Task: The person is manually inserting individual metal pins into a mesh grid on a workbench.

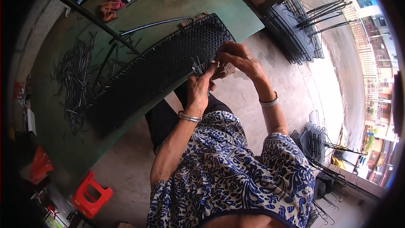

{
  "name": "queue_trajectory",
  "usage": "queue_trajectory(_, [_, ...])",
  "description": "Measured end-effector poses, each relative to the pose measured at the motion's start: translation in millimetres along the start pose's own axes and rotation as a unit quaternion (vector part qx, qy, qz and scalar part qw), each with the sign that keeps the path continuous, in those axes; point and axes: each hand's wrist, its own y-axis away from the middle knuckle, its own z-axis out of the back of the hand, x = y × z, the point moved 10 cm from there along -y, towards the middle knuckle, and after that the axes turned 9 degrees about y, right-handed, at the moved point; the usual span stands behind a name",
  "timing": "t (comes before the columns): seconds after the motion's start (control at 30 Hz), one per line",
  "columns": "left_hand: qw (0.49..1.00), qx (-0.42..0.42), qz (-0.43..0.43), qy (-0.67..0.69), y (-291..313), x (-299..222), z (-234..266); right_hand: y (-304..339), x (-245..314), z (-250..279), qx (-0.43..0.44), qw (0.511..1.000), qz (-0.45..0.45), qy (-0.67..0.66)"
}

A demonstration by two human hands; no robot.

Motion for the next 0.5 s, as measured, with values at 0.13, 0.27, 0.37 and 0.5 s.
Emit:
queue_trajectory(0.13, [0.997, 0.023, 0.059, 0.053, -15, 17, 10, -10, -4, 53, -0.227, 0.967, -0.029, 0.109])
queue_trajectory(0.27, [0.989, 0.023, 0.057, 0.135, -22, 32, 18, -25, -12, 60, -0.308, 0.935, 0.059, 0.166])
queue_trajectory(0.37, [0.982, 0.054, 0.074, 0.162, -20, 30, 9, -34, -26, 55, -0.323, 0.925, 0.068, 0.188])
queue_trajectory(0.5, [0.978, 0.044, 0.093, 0.183, -19, 32, 10, -37, -29, 46, -0.304, 0.919, 0.067, 0.243])
